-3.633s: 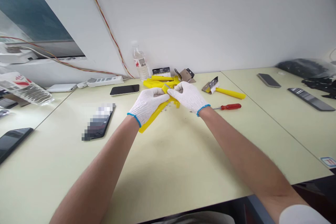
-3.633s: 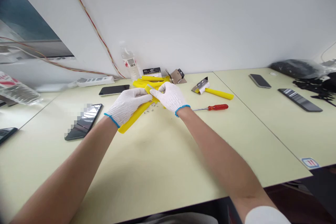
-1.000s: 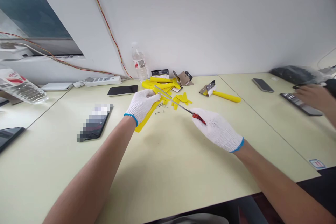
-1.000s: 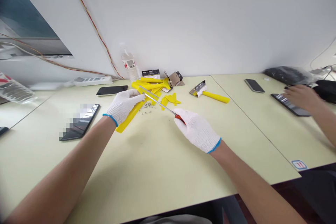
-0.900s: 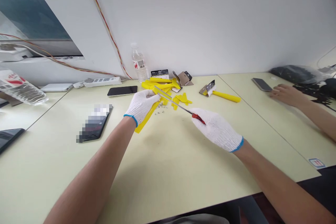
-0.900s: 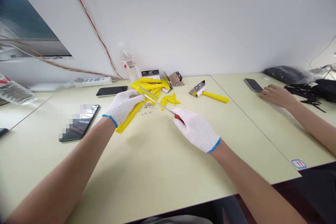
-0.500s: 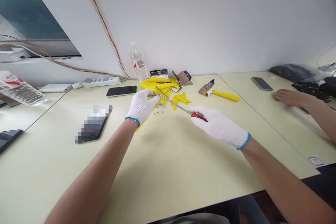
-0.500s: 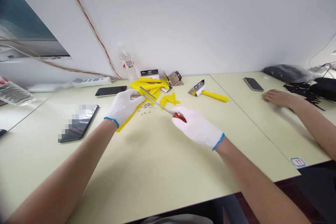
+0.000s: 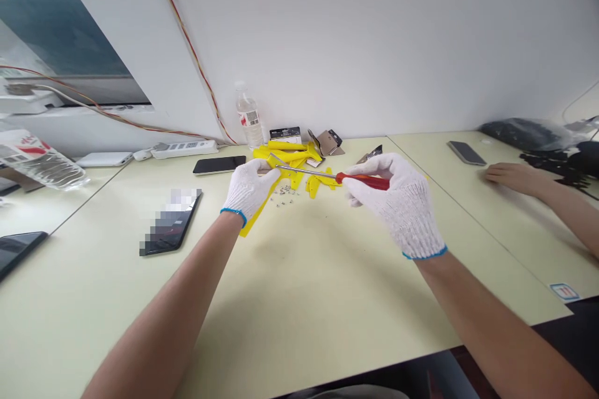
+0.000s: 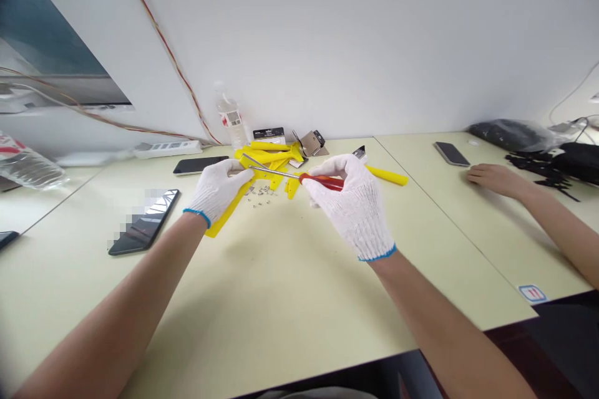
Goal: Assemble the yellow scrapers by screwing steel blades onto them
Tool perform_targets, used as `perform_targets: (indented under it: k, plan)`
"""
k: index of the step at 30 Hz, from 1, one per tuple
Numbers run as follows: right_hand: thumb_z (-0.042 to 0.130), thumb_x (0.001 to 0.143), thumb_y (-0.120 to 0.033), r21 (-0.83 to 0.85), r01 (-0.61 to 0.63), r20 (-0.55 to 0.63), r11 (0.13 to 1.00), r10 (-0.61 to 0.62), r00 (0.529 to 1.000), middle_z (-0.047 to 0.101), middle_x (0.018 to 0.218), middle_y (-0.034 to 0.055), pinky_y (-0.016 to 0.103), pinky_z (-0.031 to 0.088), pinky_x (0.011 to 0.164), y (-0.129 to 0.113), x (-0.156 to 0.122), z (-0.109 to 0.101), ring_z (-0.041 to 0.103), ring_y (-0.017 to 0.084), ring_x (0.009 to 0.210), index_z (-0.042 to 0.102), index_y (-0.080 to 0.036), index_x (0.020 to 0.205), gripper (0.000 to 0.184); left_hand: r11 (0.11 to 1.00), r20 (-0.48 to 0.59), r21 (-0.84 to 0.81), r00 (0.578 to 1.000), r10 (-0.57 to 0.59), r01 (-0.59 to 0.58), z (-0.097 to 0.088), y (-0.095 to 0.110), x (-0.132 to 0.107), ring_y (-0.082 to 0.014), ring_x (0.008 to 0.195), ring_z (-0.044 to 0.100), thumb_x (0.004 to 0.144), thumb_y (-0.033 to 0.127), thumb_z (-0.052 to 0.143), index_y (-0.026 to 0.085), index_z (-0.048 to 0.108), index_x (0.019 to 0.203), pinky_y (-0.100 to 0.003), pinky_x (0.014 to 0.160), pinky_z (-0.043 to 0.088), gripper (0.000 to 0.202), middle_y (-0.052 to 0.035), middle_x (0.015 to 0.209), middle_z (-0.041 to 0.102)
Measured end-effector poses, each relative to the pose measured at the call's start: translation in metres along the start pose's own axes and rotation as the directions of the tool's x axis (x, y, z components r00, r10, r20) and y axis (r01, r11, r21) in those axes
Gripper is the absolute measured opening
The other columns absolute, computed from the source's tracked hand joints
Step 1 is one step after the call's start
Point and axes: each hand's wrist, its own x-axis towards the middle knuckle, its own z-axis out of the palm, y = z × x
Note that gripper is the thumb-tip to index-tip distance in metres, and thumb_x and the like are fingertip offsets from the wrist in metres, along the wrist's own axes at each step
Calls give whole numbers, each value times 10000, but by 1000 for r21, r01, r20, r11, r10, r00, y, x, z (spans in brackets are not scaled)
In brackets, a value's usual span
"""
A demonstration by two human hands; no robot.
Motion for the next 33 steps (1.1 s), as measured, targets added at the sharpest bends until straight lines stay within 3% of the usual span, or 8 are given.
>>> perform_targets:
  k: [5,7,9,11,16,20,28,33]
  plan:
    - [435,990,-136,36,1,153,999,-6,988,655,1341,192,469,345,1317,-29,-14,11,552,324,1424,690,-122,1003,255,985,34,-134,994,-105,109,-6,-3,-1,-217,747,708,808,355,754,170,774,923,-291,626,498,219,-66,846,794]
    - [471,1072,-380,116,-19,65,993,11,998,683,1247,148,470,464,1259,-67,-29,6,607,315,1360,703,-176,1107,311,970,69,-193,989,-135,146,-7,-7,0,-208,720,703,794,363,775,168,765,924,-283,602,491,235,-67,831,787]
    - [469,1046,-695,141,85,69,986,-95,993,688,1085,114,458,611,1107,-107,-43,-3,657,299,1243,706,-296,1195,487,954,105,-248,984,-144,166,-7,-10,1,-196,706,696,784,378,796,165,759,923,-273,595,490,257,-68,831,781]
    - [514,988,-806,152,222,-5,963,-224,975,664,934,81,466,674,964,-130,-52,-10,677,306,1173,698,-404,1311,547,942,145,-286,980,-138,175,-7,-12,1,-181,697,686,785,396,806,167,747,912,-263,593,485,268,-64,830,772]
    - [436,1102,-652,119,48,164,992,-67,984,718,1241,135,455,550,1164,-79,-32,2,630,339,1365,771,-177,1150,582,958,202,-224,970,-132,177,-5,-12,-1,-162,642,645,821,424,791,189,678,840,-266,564,453,261,-46,779,737]
    - [468,1118,-339,73,24,84,997,-30,996,693,1402,108,303,498,1232,-26,-15,17,643,217,1398,809,-169,1195,388,969,287,-186,952,-105,163,0,-11,-4,-178,657,667,846,447,781,201,698,866,-286,580,478,260,-57,821,752]
    - [397,1199,-411,123,-21,-33,992,25,999,726,1189,142,346,586,1103,-51,-19,17,729,234,1237,820,-128,1109,517,965,370,-173,921,-124,199,1,-4,-11,-183,702,669,890,456,748,187,651,845,-291,613,451,290,-57,806,744]
    - [480,1190,-292,71,-31,-10,997,32,999,741,1290,115,226,540,1124,-40,-16,20,720,173,1266,851,-110,1212,414,970,407,-159,908,-105,183,-4,2,-13,-185,724,666,903,468,742,170,659,865,-300,635,450,311,-66,839,754]
